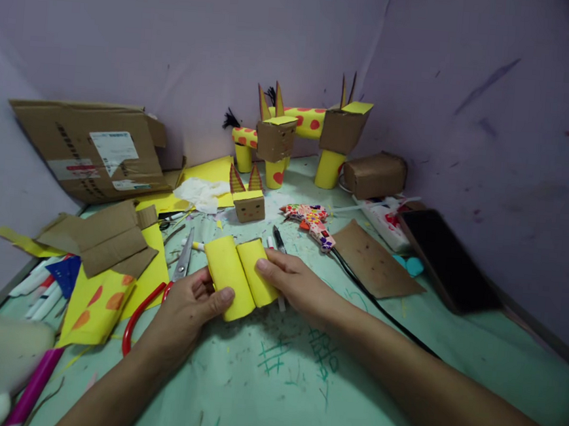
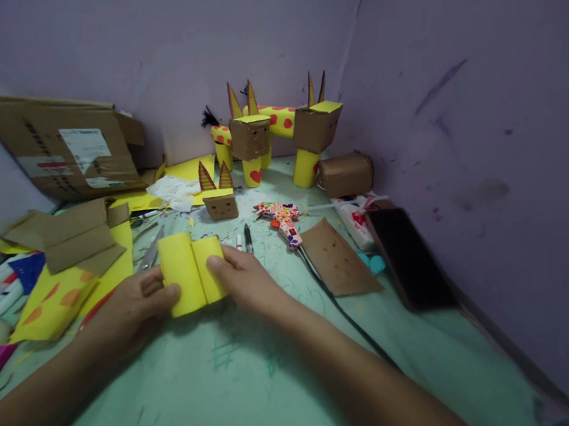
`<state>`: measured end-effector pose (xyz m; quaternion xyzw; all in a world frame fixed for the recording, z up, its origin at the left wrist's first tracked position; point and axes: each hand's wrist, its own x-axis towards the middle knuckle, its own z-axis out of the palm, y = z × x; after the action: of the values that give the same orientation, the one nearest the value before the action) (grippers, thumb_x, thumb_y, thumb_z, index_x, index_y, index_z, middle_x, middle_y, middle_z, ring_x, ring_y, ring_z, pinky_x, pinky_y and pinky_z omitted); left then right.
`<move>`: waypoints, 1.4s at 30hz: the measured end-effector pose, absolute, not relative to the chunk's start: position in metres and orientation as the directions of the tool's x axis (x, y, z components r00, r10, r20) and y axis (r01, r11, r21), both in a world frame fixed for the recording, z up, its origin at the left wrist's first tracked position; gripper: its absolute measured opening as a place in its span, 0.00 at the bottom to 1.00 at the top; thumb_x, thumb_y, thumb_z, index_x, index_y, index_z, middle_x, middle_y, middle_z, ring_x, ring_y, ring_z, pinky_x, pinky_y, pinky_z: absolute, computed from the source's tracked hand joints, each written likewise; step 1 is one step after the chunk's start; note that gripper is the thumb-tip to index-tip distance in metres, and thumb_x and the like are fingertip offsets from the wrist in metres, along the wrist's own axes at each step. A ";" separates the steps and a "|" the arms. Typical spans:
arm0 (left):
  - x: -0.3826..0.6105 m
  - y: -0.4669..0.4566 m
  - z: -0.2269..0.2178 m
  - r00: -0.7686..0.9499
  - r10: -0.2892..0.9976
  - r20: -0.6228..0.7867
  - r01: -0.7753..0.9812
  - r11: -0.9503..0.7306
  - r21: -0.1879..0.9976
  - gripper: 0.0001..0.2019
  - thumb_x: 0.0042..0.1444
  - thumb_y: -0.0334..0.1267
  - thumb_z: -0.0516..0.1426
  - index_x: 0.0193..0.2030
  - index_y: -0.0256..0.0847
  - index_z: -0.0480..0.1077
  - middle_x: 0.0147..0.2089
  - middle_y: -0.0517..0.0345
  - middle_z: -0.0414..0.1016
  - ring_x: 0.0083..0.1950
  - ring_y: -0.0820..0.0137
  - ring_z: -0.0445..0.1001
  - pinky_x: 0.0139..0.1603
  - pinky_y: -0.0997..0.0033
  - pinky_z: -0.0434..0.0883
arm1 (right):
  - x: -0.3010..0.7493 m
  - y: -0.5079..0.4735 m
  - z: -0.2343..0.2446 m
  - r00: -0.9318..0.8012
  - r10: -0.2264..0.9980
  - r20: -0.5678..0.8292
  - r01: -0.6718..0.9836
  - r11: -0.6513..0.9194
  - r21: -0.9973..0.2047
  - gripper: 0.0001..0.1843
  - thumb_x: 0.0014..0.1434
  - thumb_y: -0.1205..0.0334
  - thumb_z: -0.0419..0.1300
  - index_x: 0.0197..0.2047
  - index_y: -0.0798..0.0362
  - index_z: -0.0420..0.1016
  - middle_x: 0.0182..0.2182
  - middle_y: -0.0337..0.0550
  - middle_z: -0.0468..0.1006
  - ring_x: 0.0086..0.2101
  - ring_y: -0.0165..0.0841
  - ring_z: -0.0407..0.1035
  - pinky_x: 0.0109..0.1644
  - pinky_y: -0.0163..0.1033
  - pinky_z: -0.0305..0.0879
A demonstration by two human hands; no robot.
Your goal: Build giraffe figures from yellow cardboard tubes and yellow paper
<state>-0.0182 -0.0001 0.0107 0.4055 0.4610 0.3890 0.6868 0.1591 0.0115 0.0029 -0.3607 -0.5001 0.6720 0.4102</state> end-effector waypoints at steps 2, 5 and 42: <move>-0.020 0.000 0.007 0.244 0.928 -0.281 -0.140 0.321 0.937 0.31 0.42 0.39 0.67 0.54 0.34 0.65 0.51 0.45 0.75 0.53 0.57 0.72 0.56 0.58 0.68 | 0.160 0.012 0.005 -0.425 0.905 0.009 -0.177 -0.073 -0.982 0.17 0.58 0.55 0.55 0.49 0.52 0.72 0.43 0.45 0.77 0.40 0.35 0.71 0.41 0.38 0.67; -0.022 0.001 0.005 0.216 0.941 -0.259 -0.103 0.286 0.953 0.29 0.42 0.38 0.67 0.52 0.33 0.66 0.50 0.44 0.76 0.50 0.56 0.75 0.53 0.56 0.70 | 0.163 0.014 0.006 -0.438 0.893 0.100 -0.119 0.053 -0.991 0.18 0.57 0.56 0.55 0.50 0.52 0.71 0.46 0.44 0.75 0.44 0.36 0.69 0.44 0.39 0.66; -0.134 0.027 0.058 -0.231 0.955 -0.187 0.973 0.224 -0.061 0.27 0.44 0.51 0.56 0.49 0.39 0.69 0.40 0.38 0.78 0.42 0.41 0.75 0.33 0.53 0.69 | 0.164 0.023 -0.011 -0.296 0.955 0.001 -0.049 -0.014 -0.999 0.22 0.48 0.59 0.63 0.48 0.52 0.67 0.47 0.51 0.74 0.47 0.42 0.70 0.50 0.48 0.65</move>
<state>-0.1344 0.0269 0.0581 0.6175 0.7803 -0.0824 0.0547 0.1645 0.0230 -0.0113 -0.4083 -0.5547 0.5835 0.4302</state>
